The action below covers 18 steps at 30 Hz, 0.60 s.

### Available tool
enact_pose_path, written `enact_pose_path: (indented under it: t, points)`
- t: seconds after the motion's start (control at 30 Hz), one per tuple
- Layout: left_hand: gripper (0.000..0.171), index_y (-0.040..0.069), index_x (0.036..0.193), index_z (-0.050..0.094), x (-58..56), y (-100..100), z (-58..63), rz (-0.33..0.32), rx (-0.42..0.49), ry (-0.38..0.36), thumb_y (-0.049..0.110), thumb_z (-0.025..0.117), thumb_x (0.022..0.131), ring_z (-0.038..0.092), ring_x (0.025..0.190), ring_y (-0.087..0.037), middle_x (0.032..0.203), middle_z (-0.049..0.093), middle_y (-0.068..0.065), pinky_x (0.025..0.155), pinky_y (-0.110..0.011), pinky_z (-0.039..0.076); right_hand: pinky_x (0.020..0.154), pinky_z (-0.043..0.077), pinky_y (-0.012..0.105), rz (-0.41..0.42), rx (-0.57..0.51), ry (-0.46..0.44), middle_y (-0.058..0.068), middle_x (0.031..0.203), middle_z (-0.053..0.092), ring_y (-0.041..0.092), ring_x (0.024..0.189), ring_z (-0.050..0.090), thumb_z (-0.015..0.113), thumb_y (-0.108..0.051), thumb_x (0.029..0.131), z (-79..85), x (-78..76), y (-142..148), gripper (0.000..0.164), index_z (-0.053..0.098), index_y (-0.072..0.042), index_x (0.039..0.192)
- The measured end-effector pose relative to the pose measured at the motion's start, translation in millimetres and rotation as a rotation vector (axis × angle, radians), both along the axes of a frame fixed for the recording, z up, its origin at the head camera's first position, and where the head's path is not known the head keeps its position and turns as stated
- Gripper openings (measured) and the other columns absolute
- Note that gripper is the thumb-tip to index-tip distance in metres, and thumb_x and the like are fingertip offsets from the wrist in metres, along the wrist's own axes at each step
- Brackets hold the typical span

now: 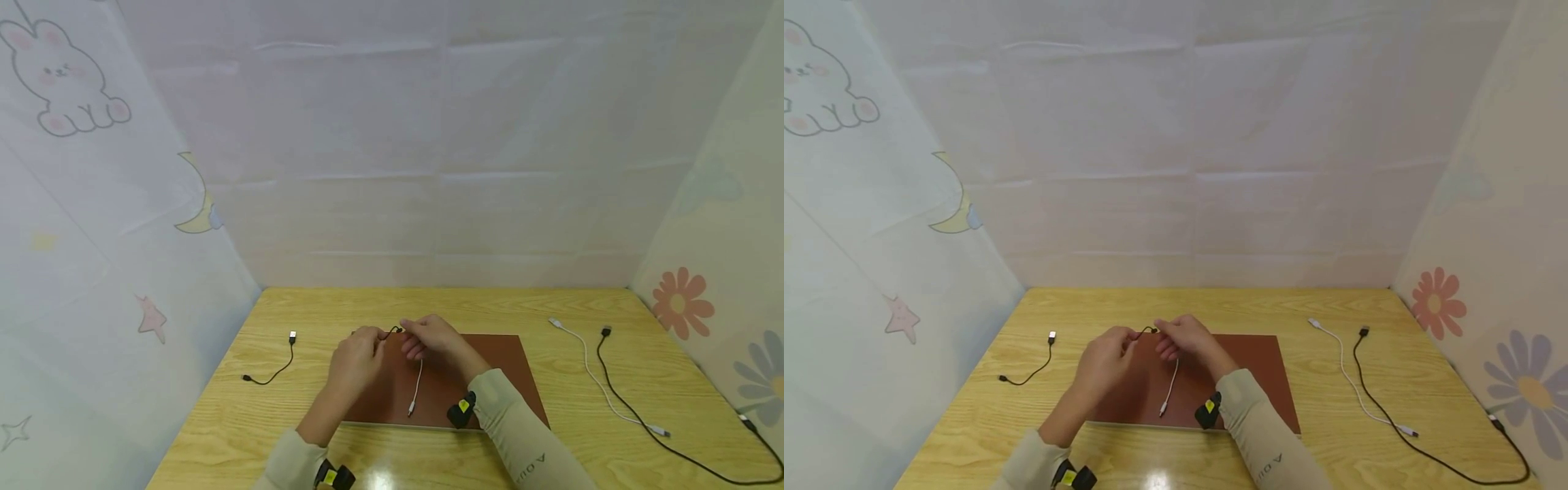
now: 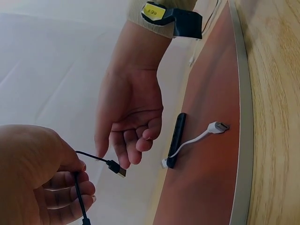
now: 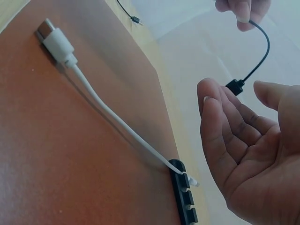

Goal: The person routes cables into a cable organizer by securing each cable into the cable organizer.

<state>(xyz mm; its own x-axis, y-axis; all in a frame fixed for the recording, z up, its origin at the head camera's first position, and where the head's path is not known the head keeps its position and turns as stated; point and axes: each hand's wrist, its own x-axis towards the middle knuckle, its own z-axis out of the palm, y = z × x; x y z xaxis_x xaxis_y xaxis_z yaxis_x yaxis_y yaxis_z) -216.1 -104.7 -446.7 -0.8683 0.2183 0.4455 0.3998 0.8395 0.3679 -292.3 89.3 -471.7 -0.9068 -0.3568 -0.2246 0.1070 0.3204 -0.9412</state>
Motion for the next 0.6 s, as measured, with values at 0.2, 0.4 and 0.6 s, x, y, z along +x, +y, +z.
enact_pose_path:
  t: [0.2,0.4,0.6]
  points:
    - [0.008,0.011,0.102,0.073,2.1,7,1.3,-0.015,-0.013,-0.028,0.012,0.069,0.095,0.061,0.07,-0.012,0.098,0.072,-0.001,0.056,-0.023,0.047,0.072,0.061,0.044,-0.001,-0.021,-0.008,0.012,0.08,0.075,0.019,0.065,0.072,0.053,-0.046,0.104,-3.5,-3.1,1,0.059,0.072,0.009,0.105]
    - [0.01,0.01,0.102,0.074,5.9,12,1.2,-0.05,-0.048,-0.025,0.01,0.068,0.094,0.065,0.072,-0.012,0.1,0.073,-0.001,0.058,-0.022,0.05,0.072,0.061,0.044,-0.008,-0.065,-0.023,0.011,0.078,0.075,0.018,0.064,0.072,0.058,-0.052,0.099,-2.7,-2.2,3,0.057,0.075,0.003,0.096]
    - [0.009,0.013,0.1,0.075,10.7,15,-2.2,-0.091,-0.092,-0.025,0.011,0.071,0.092,0.066,0.07,-0.012,0.096,0.072,0.001,0.056,-0.023,0.05,0.071,0.061,0.041,-0.02,-0.1,-0.033,0.008,0.077,0.074,0.017,0.065,0.071,0.063,-0.045,0.098,-3.0,-3.6,6,0.05,0.074,0.004,0.098]
